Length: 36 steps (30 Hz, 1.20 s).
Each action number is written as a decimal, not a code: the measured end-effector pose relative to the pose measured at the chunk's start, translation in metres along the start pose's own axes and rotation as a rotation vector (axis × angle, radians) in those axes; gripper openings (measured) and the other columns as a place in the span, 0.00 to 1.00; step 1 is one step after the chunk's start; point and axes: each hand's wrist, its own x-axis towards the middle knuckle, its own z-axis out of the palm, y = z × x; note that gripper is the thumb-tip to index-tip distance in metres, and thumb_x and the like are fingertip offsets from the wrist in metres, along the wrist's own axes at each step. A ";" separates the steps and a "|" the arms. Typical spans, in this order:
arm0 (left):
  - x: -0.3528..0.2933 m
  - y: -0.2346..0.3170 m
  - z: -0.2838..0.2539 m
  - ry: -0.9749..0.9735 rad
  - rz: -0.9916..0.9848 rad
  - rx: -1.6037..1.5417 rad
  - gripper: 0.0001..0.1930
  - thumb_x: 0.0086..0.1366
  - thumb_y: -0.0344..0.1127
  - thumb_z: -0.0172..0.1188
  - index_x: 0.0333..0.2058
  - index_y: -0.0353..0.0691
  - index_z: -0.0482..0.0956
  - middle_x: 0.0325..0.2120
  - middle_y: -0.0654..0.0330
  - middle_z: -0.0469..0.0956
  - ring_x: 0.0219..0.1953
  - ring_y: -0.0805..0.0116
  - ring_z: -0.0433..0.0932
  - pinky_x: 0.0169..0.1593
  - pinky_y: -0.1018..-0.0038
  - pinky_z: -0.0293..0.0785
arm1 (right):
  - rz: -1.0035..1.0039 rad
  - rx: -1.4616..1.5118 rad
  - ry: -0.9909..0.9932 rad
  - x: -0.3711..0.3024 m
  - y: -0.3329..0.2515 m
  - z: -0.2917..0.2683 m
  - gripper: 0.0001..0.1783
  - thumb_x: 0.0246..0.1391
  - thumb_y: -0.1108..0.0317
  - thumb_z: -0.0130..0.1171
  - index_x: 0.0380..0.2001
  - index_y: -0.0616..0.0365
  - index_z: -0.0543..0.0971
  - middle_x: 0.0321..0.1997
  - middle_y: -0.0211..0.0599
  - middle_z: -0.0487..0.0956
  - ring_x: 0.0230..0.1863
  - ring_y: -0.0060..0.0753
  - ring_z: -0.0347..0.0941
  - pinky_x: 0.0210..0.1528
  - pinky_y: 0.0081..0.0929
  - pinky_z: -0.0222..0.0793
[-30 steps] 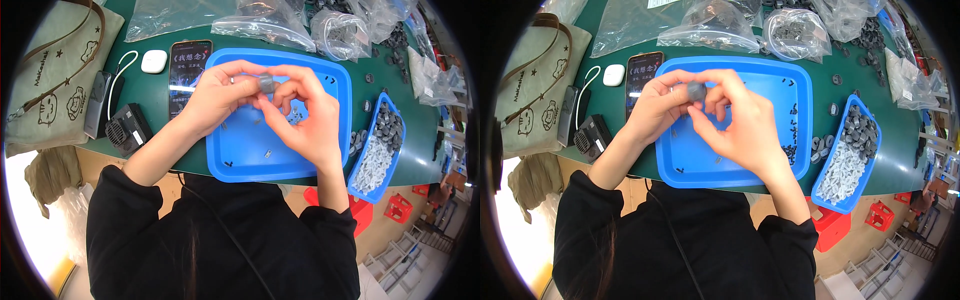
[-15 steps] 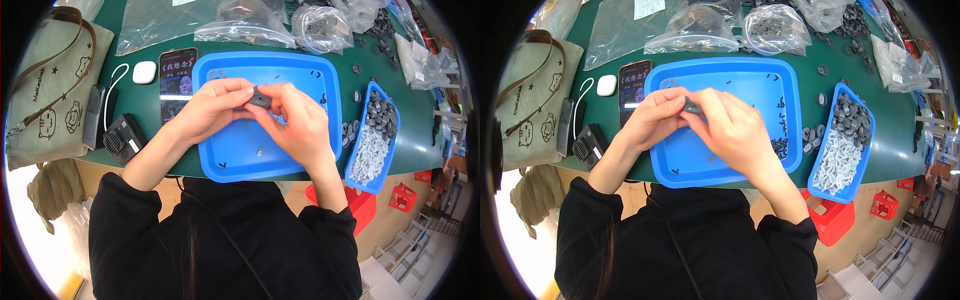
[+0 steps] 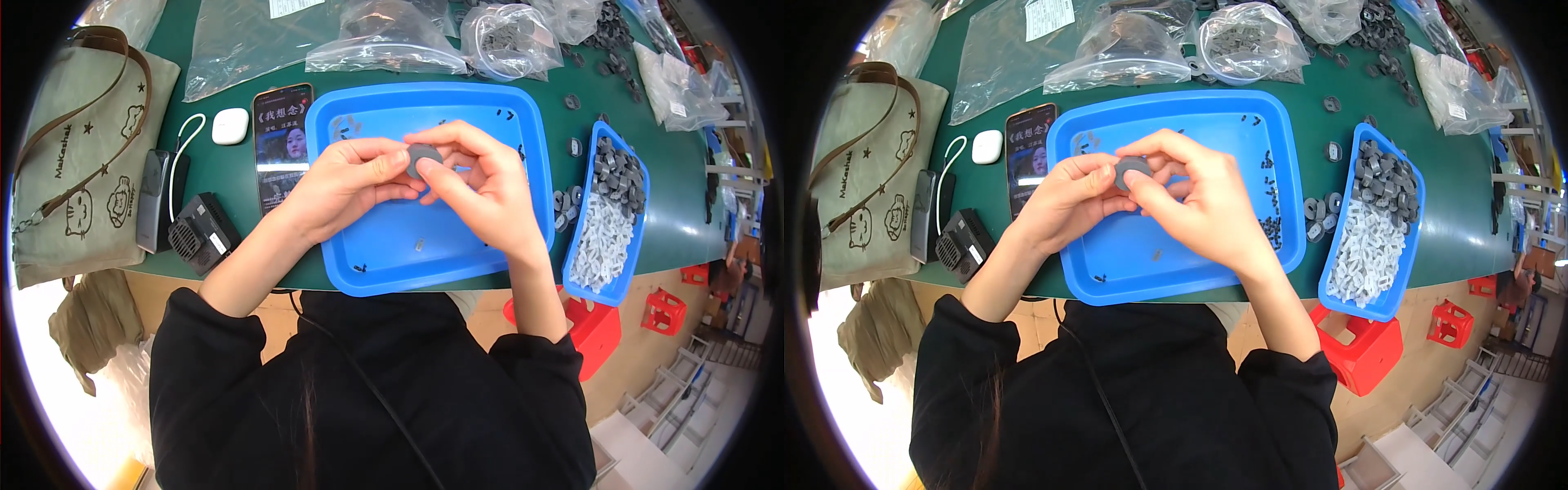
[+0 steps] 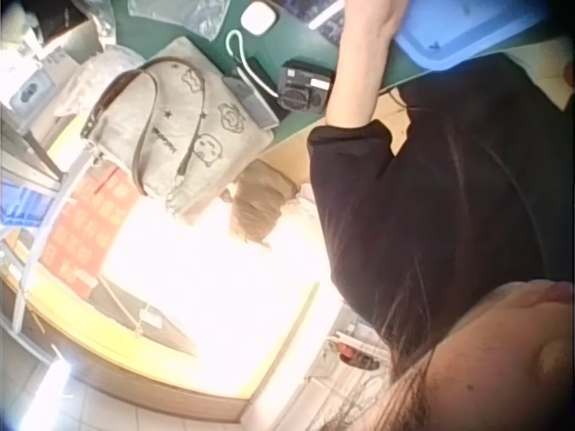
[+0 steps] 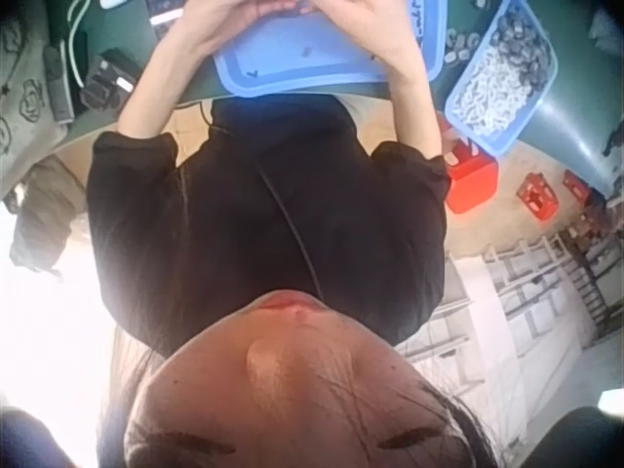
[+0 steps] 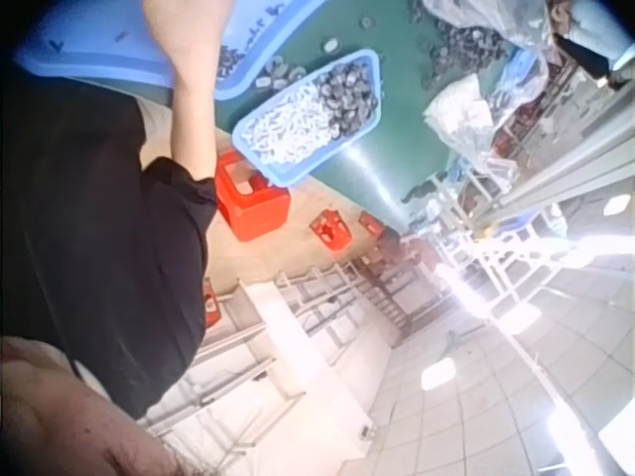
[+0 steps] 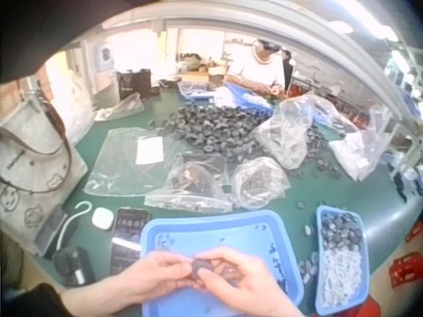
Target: The person assembles small plastic components by taking grey housings and white inserts from trays and fitting the inserts into the housings by hand.
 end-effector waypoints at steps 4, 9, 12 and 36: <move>-0.001 0.000 0.003 0.004 0.003 0.037 0.13 0.62 0.37 0.57 0.39 0.31 0.77 0.36 0.56 0.77 0.39 0.68 0.76 0.45 0.74 0.73 | 0.127 0.105 -0.132 0.004 -0.001 -0.010 0.10 0.47 0.79 0.57 0.36 0.70 0.74 0.33 0.35 0.76 0.32 0.19 0.73 0.30 0.16 0.73; 0.001 -0.004 0.002 0.058 0.026 0.091 0.13 0.62 0.36 0.58 0.39 0.31 0.78 0.35 0.56 0.77 0.37 0.69 0.76 0.43 0.75 0.73 | 0.140 -0.013 -0.139 0.008 -0.004 -0.009 0.10 0.45 0.80 0.55 0.34 0.69 0.74 0.30 0.35 0.76 0.30 0.18 0.73 0.29 0.17 0.74; 0.000 -0.004 0.002 0.082 0.032 0.108 0.13 0.61 0.36 0.59 0.38 0.31 0.78 0.33 0.56 0.78 0.36 0.70 0.76 0.42 0.75 0.73 | 0.153 -0.007 -0.146 0.008 -0.002 -0.011 0.10 0.44 0.80 0.55 0.34 0.69 0.74 0.29 0.34 0.76 0.29 0.17 0.73 0.28 0.17 0.74; 0.001 -0.003 0.007 0.089 -0.074 0.202 0.13 0.60 0.36 0.60 0.37 0.30 0.78 0.30 0.56 0.78 0.32 0.72 0.75 0.38 0.79 0.71 | 0.272 0.162 -0.281 0.009 0.003 -0.026 0.08 0.44 0.78 0.57 0.32 0.63 0.73 0.24 0.30 0.75 0.27 0.15 0.72 0.26 0.15 0.69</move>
